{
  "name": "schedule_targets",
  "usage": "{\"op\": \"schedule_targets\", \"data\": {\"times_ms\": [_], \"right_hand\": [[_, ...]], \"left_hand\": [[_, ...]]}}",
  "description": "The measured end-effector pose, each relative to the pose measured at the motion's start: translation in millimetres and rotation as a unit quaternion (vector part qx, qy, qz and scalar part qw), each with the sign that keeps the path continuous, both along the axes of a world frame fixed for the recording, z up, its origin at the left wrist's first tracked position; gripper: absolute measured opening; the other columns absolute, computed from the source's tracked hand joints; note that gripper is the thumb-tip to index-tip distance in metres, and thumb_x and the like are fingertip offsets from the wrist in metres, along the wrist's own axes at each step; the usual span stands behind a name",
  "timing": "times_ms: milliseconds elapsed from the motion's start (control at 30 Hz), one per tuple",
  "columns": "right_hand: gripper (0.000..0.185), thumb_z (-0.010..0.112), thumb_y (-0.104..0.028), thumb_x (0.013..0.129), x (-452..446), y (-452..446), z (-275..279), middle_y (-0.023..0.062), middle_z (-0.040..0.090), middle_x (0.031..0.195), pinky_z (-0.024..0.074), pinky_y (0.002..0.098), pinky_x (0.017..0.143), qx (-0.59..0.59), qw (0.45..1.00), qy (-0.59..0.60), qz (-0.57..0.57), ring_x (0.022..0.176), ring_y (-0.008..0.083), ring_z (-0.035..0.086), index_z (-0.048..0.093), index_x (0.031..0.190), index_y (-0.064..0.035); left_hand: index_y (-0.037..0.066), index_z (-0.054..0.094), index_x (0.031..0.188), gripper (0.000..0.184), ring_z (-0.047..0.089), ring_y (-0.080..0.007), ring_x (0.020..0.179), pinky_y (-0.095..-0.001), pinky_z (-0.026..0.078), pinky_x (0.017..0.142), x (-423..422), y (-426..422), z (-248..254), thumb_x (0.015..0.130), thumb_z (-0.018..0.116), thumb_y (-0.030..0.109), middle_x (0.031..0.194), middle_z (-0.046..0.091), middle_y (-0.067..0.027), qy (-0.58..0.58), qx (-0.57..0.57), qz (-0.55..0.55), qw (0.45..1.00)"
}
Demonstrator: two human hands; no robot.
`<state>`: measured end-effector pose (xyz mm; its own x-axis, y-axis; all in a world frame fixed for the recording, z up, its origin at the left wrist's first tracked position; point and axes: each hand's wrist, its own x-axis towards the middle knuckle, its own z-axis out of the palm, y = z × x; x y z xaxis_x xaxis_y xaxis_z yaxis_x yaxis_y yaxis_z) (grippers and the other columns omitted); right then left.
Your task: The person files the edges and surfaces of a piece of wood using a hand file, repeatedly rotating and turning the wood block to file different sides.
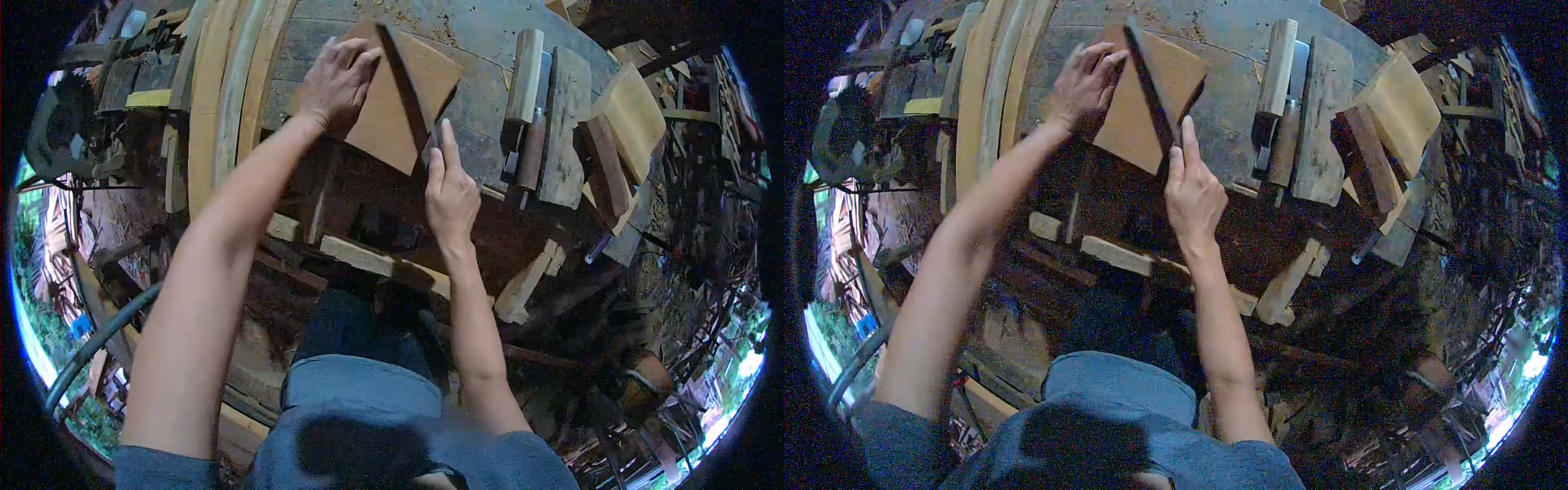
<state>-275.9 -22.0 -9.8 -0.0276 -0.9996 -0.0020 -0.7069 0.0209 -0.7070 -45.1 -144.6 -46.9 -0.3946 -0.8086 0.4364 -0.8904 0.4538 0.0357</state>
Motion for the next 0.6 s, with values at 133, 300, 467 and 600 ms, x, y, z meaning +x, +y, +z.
{"op": "schedule_targets", "data": {"times_ms": [133, 300, 467, 600], "right_hand": [[0.061, 0.061, -0.017, 0.09, -5, 13, -5, 0.0103, 0.056, 0.067, 0.0488, 0.0446, 0.049, -0.038, 0.992, 0.105, 0.062, 0.052, 0.0336, 0.059, 0.045, 0.145, -0.0366], [0.062, 0.06, -0.02, 0.09, -12, -12, -12, 0.0084, 0.054, 0.063, 0.049, 0.0456, 0.044, -0.046, 0.968, 0.231, 0.086, 0.049, 0.0299, 0.061, 0.042, 0.145, -0.0415], [0.056, 0.058, -0.026, 0.092, -3, -93, -17, 0.0114, 0.062, 0.062, 0.0496, 0.0466, 0.045, -0.108, 0.967, 0.23, 0.032, 0.051, 0.0324, 0.063, 0.044, 0.144, -0.0399], [0.06, 0.061, -0.02, 0.089, -9, -42, -11, 0.0095, 0.056, 0.058, 0.0476, 0.0459, 0.044, -0.057, 0.976, 0.202, 0.052, 0.046, 0.0311, 0.059, 0.047, 0.143, -0.0407]], "left_hand": [[0.016, 0.043, 0.141, 0.049, 0.037, -0.0289, 0.131, -0.0562, 0.017, 0.115, -31, 28, -12, 0.097, 0.05, 0.036, 0.135, 0.044, -0.0091, 0.093, 0.079, 0.335, 0.934], [0.018, 0.045, 0.142, 0.049, 0.042, -0.0278, 0.128, -0.0545, 0.022, 0.113, -43, 37, -21, 0.098, 0.049, 0.038, 0.132, 0.049, -0.0096, 0.058, 0.042, 0.413, 0.908], [0.018, 0.045, 0.143, 0.049, 0.044, -0.0283, 0.127, -0.0548, 0.022, 0.113, -44, 35, -12, 0.098, 0.048, 0.037, 0.132, 0.05, -0.011, 0.066, 0.056, 0.407, 0.909], [0.017, 0.046, 0.142, 0.049, 0.045, -0.0276, 0.126, -0.0536, 0.024, 0.112, -44, 34, -16, 0.097, 0.05, 0.036, 0.129, 0.052, -0.0112, 0.057, 0.044, 0.409, 0.909]]}}
